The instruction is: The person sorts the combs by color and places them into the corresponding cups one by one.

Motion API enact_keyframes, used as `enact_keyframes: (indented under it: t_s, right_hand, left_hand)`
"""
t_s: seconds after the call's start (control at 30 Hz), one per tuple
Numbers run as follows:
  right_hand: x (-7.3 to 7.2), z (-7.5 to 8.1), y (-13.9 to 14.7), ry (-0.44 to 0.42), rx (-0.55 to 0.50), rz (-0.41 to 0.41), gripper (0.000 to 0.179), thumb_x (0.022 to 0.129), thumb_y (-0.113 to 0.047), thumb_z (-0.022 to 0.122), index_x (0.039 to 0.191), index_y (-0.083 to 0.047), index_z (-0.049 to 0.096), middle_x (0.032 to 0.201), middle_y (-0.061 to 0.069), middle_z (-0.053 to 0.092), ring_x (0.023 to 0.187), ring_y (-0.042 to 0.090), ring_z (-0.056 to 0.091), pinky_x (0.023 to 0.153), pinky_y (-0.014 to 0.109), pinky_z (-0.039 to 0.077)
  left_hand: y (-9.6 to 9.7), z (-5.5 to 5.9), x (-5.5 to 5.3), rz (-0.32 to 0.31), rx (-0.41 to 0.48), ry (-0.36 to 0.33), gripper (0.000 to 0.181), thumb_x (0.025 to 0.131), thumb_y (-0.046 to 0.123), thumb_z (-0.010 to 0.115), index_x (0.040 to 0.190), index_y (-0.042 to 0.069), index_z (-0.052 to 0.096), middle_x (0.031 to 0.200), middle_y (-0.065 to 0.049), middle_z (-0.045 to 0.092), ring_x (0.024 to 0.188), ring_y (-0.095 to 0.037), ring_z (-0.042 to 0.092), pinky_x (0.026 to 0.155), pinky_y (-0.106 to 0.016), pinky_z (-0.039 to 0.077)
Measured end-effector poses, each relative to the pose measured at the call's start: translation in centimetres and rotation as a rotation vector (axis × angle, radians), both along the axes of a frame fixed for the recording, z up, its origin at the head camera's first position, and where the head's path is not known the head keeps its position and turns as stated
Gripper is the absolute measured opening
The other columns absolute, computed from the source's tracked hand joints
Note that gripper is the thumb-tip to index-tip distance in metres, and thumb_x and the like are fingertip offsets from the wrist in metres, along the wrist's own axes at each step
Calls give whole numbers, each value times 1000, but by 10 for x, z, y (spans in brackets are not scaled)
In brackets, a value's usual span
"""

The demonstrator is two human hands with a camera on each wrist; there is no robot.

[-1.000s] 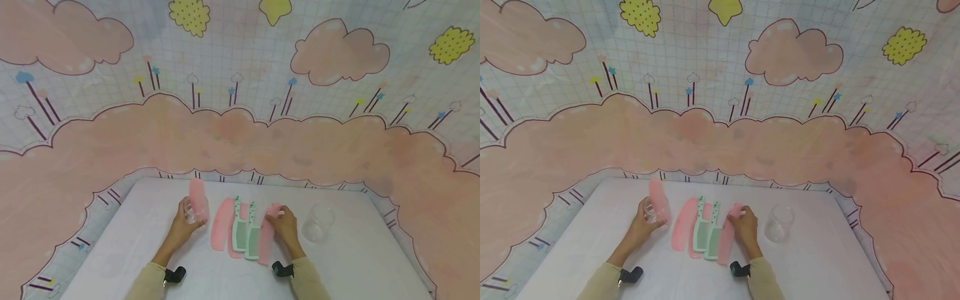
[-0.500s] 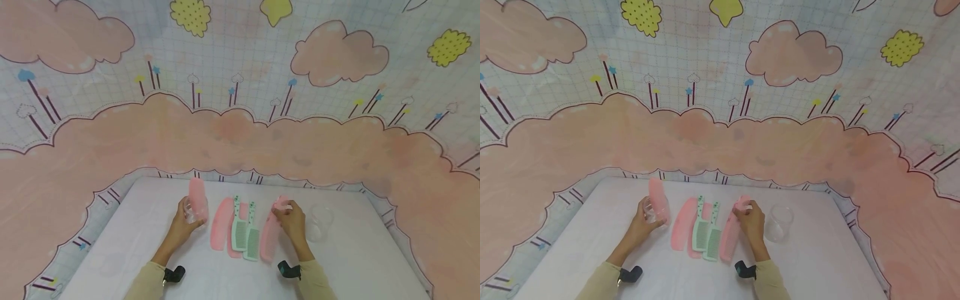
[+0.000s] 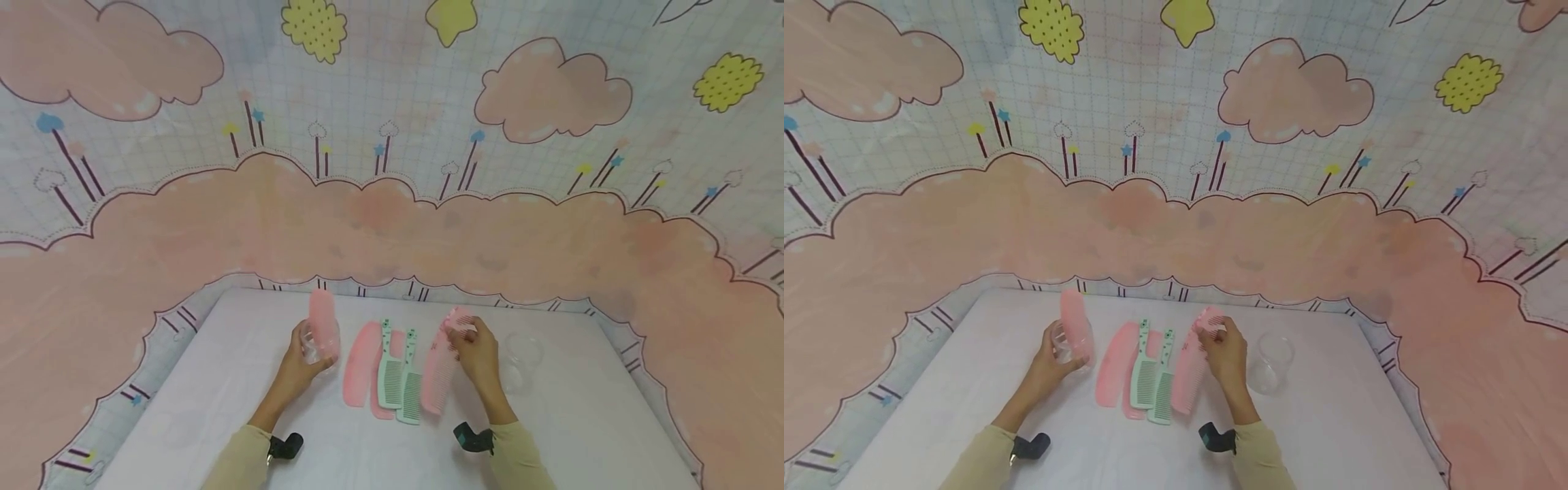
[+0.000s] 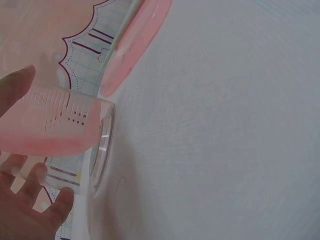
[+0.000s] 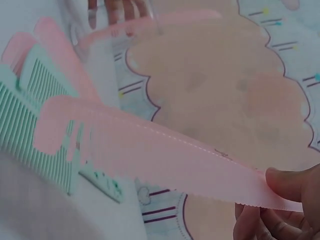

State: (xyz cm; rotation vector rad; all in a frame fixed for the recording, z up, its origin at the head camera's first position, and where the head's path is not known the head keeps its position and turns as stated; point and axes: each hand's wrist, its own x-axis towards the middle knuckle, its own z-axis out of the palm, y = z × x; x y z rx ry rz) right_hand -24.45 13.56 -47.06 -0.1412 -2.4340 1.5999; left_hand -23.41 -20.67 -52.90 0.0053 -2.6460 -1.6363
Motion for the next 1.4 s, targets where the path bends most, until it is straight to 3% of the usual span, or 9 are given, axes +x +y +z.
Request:
enact_keyframes:
  t_s: [0.47,0.73,0.9,1.07,1.2,1.4]
  right_hand:
    - [8,18,-33,135,-62,41,20,95,-16,65,112,-7,59,84,17,73,56,8,58,53,19,51]
    - [13,29,-57,140,-150,104,21,95,-10,63,115,-3,59,95,22,74,66,16,64,58,22,55]
    - [27,52,-71,180,-191,181,19,95,2,57,115,4,57,101,28,72,79,30,70,63,34,61]
    - [38,69,-83,252,-206,241,18,95,7,52,113,8,54,100,31,70,83,36,70,66,41,61]
    - [33,64,-90,249,-225,245,20,95,9,53,115,6,54,101,31,70,84,40,70,70,47,60]
    - [19,49,-96,268,-278,251,26,97,5,53,122,1,55,103,28,70,86,38,70,69,40,61]
  left_hand:
    - [-3,-7,2,14,13,31,100,82,28,80,153,9,12,157,-24,28,142,-44,33,115,-62,28]
    - [-5,-14,3,7,11,11,101,83,30,79,153,10,10,158,-23,26,144,-43,30,116,-61,27]
    - [-4,-13,3,4,21,19,101,82,27,80,154,10,10,157,-22,27,143,-42,32,116,-60,30]
    - [-4,-9,0,-2,26,29,101,83,29,79,154,11,10,157,-21,28,143,-41,32,117,-60,29]
    - [-2,-6,0,-6,28,22,102,83,30,79,154,10,10,158,-21,27,144,-41,30,117,-61,26]
    - [0,-4,1,1,19,7,103,82,29,80,154,10,9,158,-21,28,144,-41,32,118,-62,23]
